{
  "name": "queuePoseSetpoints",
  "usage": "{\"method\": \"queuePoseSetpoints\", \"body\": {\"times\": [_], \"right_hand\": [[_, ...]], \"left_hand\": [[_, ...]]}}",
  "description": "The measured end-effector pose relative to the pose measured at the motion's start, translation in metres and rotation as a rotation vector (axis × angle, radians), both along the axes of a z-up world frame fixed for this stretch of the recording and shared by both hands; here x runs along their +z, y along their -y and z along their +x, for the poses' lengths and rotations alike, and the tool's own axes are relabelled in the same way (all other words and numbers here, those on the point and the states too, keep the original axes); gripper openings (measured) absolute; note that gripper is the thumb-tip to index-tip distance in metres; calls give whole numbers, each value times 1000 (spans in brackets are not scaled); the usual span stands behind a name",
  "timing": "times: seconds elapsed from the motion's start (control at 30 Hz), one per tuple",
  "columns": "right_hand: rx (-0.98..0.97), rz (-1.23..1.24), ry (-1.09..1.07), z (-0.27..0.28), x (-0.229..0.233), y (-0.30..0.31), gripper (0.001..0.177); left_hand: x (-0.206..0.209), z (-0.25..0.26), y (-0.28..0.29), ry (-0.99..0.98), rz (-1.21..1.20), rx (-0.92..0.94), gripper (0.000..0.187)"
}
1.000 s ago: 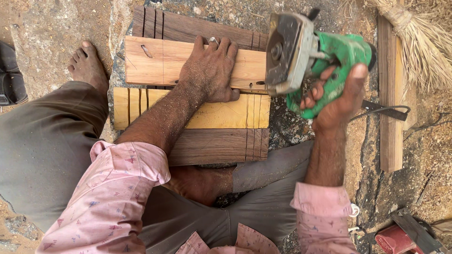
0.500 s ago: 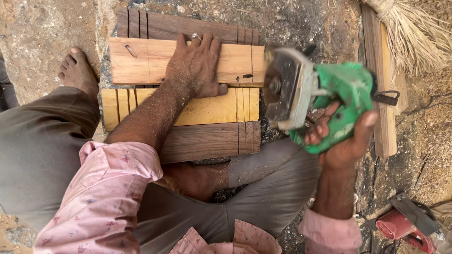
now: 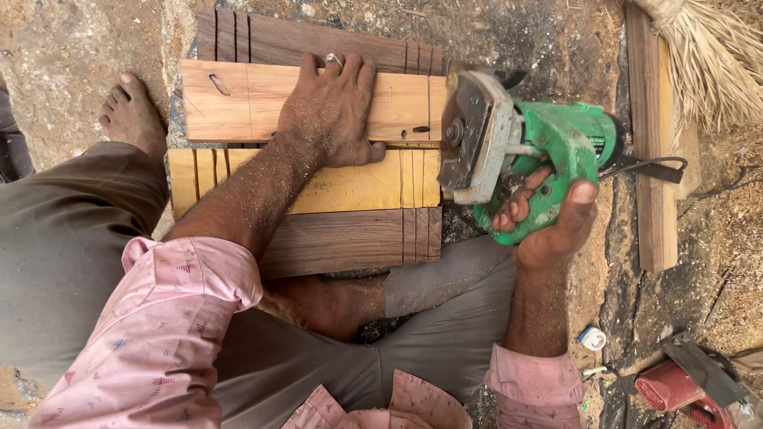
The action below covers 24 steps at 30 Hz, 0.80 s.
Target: The person sits on the ground and uses a handheld angle grinder to cut multiple rectangular wooden planks. They hold each plank steady with one hand while guiding the grinder with the other, creating parallel grooves or cuts across the wood surfaces.
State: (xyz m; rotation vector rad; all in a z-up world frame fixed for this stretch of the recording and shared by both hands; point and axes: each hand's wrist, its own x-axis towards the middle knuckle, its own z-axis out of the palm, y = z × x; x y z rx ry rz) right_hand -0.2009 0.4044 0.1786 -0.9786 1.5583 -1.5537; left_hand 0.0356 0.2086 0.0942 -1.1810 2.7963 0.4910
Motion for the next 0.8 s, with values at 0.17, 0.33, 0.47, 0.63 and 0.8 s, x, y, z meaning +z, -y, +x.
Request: {"method": "queuePoseSetpoints", "body": {"times": [0.17,0.33,0.47,0.63,0.8], "right_hand": [[41,-37,-64,-14,-7,39,67],[44,-60,-111,-23,-16,94,66],[37,-49,-131,-34,-12,128,70],[263,-103,108,-47,18,57,65],[150,-8,125,-28,21,-30,66]], "left_hand": [[0,2,-1,5,57,-8,110],[0,0,-2,-13,25,-1,113],[-2,0,-4,-39,-26,14,116],[2,2,-2,-8,-5,25,114],[1,-1,-4,14,81,27,113]]}}
